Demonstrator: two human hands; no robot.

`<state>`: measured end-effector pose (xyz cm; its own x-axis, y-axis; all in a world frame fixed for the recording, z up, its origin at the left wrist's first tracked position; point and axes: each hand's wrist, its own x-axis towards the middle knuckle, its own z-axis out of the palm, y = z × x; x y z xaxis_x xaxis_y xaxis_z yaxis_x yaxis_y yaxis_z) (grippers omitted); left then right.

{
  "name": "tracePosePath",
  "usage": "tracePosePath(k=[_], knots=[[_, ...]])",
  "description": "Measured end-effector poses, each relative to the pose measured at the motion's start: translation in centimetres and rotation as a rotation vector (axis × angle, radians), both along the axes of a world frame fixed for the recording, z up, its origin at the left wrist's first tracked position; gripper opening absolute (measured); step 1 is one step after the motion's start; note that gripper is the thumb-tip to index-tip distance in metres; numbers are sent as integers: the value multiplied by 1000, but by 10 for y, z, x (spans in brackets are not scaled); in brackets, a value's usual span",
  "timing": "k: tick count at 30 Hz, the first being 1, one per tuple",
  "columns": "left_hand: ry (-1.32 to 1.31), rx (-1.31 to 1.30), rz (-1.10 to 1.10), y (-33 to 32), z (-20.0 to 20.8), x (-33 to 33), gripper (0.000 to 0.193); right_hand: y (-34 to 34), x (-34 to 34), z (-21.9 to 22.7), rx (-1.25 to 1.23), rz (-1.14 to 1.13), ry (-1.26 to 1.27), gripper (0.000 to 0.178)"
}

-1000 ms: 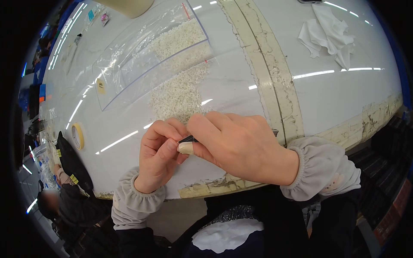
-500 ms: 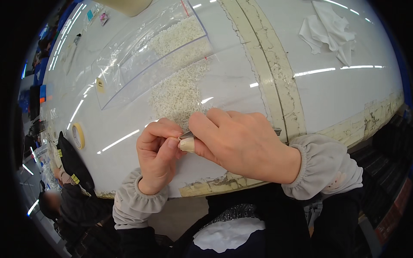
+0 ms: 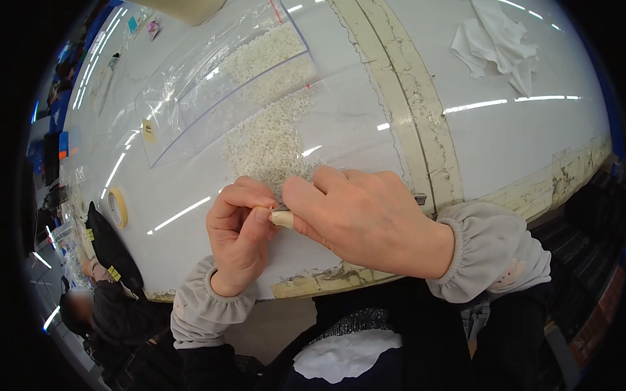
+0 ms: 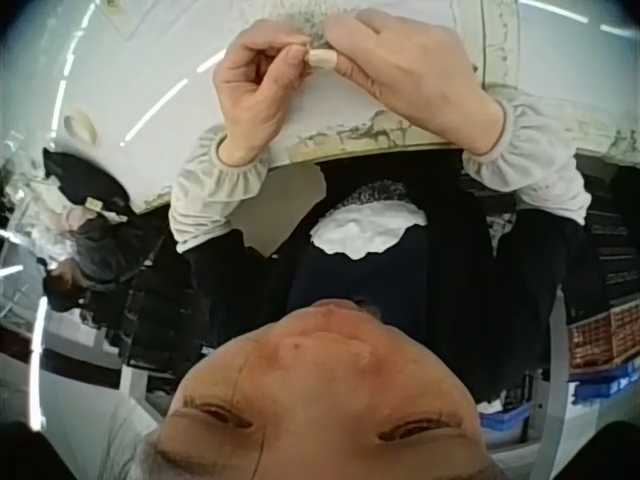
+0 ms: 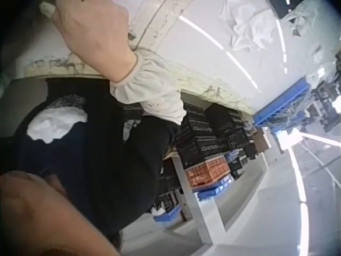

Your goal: Assembling or sorting small white components using tweezers at a workbench.

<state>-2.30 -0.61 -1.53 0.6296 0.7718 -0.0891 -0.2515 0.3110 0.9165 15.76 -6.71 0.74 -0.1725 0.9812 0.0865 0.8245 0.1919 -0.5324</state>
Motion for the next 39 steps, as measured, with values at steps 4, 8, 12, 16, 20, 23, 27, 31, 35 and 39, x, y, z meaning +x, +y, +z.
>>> tracePosePath(k=[4, 8, 12, 16, 20, 23, 27, 31, 35, 39], knots=[[-22, 6, 7, 0, 0, 1, 14, 0, -1, -2, 44, -28, 41, 20], [-8, 27, 18, -1, 2, 3, 14, 0, -1, -2, 30, -38, 37, 20], [4, 44, 19, -1, 2, 3, 14, 0, 0, 0, 10, -27, 22, 20], [4, 46, 18, -1, 0, 2, 13, 0, 0, 0, 1, -15, 5, 20], [-12, 19, 22, -1, 0, 2, 13, 0, -1, -1, 21, -20, -3, 20], [-8, 32, 31, -2, 0, 3, 13, -1, -1, -2, 24, -38, 22, 20], [-2, 37, 31, -2, -1, 3, 13, -1, -1, -2, 16, -34, 19, 21], [-6, 35, 24, -1, -1, 3, 13, -1, 0, -1, 16, -19, 9, 19], [-28, 23, 16, -1, 0, 2, 12, 0, 1, 0, 42, -5, 14, 14], [-27, -38, 35, -1, 2, 3, 12, 6, 1, -3, 142, -67, 305, 15]])
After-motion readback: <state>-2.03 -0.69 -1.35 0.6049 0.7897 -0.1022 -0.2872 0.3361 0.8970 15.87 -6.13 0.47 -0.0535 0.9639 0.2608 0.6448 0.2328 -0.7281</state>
